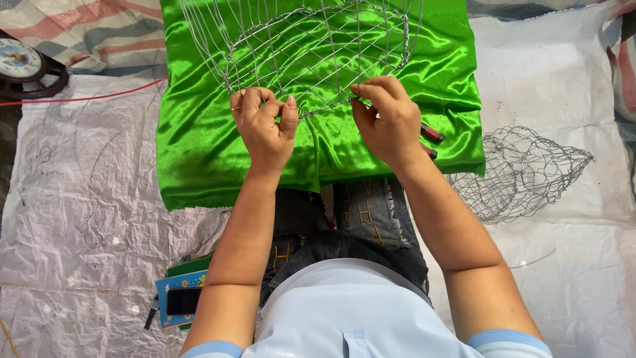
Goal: The person assembles a wire frame by using pliers to cut and twist sections of wire together.
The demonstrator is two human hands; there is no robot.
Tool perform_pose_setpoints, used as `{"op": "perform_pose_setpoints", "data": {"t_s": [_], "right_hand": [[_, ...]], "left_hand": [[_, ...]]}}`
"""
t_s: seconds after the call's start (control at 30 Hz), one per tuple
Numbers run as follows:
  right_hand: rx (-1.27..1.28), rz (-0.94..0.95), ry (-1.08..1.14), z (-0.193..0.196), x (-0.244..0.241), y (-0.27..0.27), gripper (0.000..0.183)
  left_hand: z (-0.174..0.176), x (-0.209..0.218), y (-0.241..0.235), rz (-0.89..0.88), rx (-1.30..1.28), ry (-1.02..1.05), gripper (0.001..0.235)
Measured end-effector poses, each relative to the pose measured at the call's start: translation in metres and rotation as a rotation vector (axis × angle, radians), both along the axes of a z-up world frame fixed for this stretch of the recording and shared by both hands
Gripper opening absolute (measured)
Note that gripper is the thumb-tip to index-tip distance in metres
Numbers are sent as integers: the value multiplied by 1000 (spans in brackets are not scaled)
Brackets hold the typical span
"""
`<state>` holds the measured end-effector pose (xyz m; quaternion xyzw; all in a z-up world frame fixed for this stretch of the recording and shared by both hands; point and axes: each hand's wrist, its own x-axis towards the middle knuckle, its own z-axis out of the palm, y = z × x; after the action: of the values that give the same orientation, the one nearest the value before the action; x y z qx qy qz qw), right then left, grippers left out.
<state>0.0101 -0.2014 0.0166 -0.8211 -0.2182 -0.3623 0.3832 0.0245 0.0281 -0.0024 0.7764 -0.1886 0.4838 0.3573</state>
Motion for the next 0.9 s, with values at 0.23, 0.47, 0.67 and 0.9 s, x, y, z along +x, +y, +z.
{"op": "perform_pose_setpoints", "data": {"t_s": [0.23,0.47,0.67,0.9], "right_hand": [[-3,-18,19,3,10,-8,29],[-90,-18,-33,29,-7,9,23],[-281,-8,53,34,6,4,18],[-394,98,231,43,13,1,10]], "left_hand": [[3,5,3,-6,2,-7,46],[19,1,-7,48,-27,80,44],[27,-3,-10,78,7,159,43],[29,0,-13,124,-33,124,51]]}}
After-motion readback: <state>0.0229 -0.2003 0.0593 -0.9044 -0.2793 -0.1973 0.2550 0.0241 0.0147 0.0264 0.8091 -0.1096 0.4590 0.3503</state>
